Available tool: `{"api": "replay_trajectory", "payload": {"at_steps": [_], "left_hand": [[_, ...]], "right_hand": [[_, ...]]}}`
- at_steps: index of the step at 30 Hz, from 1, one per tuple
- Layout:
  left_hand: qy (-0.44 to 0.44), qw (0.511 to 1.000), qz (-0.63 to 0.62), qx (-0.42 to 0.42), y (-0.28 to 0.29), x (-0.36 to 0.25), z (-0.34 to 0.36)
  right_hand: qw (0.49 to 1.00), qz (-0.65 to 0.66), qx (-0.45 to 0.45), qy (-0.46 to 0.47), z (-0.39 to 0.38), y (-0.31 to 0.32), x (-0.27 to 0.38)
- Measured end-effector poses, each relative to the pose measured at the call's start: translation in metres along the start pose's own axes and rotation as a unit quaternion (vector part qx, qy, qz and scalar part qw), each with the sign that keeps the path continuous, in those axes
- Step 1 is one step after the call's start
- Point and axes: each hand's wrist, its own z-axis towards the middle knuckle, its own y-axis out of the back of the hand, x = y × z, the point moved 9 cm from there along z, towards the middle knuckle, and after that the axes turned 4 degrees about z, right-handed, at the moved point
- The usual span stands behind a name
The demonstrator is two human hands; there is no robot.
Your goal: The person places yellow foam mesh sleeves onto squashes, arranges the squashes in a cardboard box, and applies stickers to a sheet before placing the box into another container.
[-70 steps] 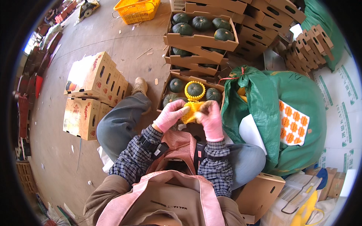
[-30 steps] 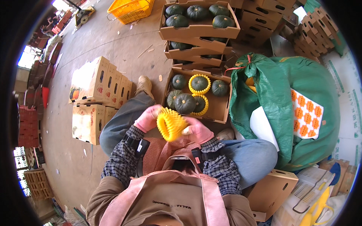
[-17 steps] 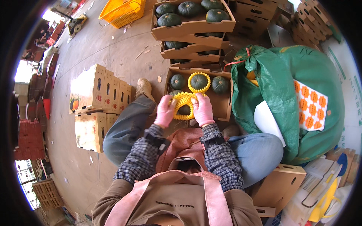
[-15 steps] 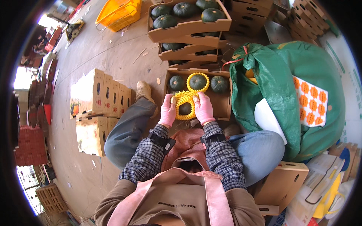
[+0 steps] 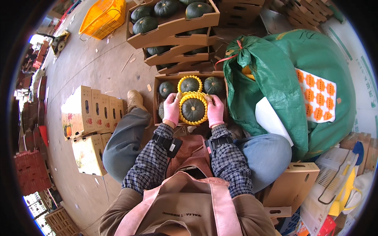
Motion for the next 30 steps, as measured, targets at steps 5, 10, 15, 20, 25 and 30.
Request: {"api": "replay_trajectory", "payload": {"at_steps": [5,10,15,20,25,30], "left_hand": [[-0.180,0.960,0.206,-0.064,0.007,-0.039,-0.007],[-0.295,0.886,0.359,-0.001,-0.009,-0.086,-0.048],[-0.294,0.872,0.389,0.043,-0.019,-0.078,-0.054],[-0.238,0.917,0.308,0.085,-0.021,-0.068,-0.050],[-0.057,0.961,-0.130,0.235,-0.049,-0.075,-0.067],[-0.230,0.877,0.422,0.019,-0.037,-0.064,-0.040]], "right_hand": [[0.978,-0.185,-0.063,0.068,-0.006,0.006,0.015],[0.905,-0.318,-0.043,0.280,-0.047,-0.018,0.079],[0.921,-0.326,0.027,0.212,-0.043,-0.021,0.068],[0.921,-0.327,0.021,0.210,-0.039,-0.014,0.061],[0.964,-0.183,0.084,0.173,-0.039,-0.006,0.104],[0.957,-0.177,-0.029,0.228,-0.030,0.022,0.112]]}}
